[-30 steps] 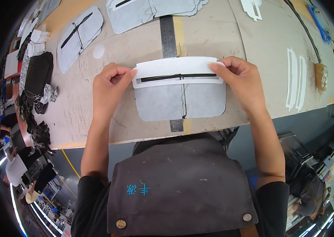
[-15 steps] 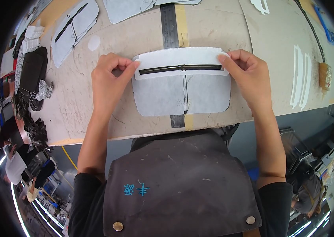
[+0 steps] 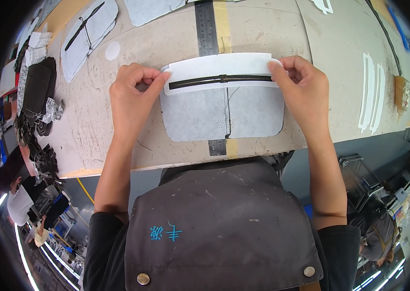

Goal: Assembling and aligning leather panels with zippers and adhesive strips on a workbench.

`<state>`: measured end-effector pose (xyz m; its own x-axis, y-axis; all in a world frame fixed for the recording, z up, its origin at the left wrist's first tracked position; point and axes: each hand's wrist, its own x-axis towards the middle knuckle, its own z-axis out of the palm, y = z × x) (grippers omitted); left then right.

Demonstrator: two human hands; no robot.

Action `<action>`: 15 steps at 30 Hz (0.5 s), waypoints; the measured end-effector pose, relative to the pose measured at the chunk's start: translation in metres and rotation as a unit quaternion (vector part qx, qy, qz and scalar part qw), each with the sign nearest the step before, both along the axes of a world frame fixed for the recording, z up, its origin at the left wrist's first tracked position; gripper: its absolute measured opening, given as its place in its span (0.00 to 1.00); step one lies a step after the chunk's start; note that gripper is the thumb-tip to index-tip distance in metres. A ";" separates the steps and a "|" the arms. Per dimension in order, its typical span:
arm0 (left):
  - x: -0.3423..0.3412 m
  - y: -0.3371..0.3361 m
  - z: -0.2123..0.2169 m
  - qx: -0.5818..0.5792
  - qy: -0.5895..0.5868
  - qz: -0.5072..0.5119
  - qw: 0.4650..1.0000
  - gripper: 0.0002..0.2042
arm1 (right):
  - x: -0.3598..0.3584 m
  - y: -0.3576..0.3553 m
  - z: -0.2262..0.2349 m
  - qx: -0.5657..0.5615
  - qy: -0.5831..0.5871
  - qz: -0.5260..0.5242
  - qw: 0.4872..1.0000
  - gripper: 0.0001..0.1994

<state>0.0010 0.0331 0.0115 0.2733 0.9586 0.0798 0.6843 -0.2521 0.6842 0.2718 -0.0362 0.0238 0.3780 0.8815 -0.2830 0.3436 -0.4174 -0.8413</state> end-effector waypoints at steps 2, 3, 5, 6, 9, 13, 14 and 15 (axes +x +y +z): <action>0.000 -0.001 0.000 0.000 0.005 0.003 1.000 0.07 | 0.000 0.000 -0.004 0.035 -0.012 -0.010 0.999 0.11; 0.000 -0.001 0.000 0.000 0.004 0.002 1.000 0.07 | 0.000 0.000 -0.005 0.035 -0.012 -0.011 0.999 0.11; 0.000 -0.001 -0.001 0.011 0.001 0.003 1.000 0.07 | 0.000 0.000 -0.006 0.042 -0.017 -0.010 0.999 0.11; 0.000 -0.002 -0.002 0.012 0.001 0.002 1.000 0.07 | 0.000 0.000 -0.007 0.042 -0.018 -0.010 0.999 0.11; 0.001 -0.003 -0.004 0.026 -0.010 0.000 1.000 0.06 | 0.001 0.000 -0.008 0.042 -0.019 -0.010 0.999 0.10; 0.001 -0.005 -0.008 0.068 -0.008 -0.011 0.998 0.06 | 0.001 0.000 -0.007 0.046 -0.022 -0.008 0.999 0.11; 0.001 -0.006 -0.009 0.089 -0.002 -0.017 0.996 0.06 | 0.002 0.000 -0.006 0.046 -0.021 -0.006 0.999 0.11; 0.001 -0.006 -0.010 0.088 -0.005 -0.019 0.996 0.06 | 0.003 0.000 -0.003 0.046 -0.024 -0.007 0.999 0.11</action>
<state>0.0019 0.0271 0.0013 0.3068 0.9185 0.2495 0.6654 -0.3944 0.6338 0.2744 -0.0362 0.0212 0.4022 0.8973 -0.1819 0.3791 -0.3440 -0.8590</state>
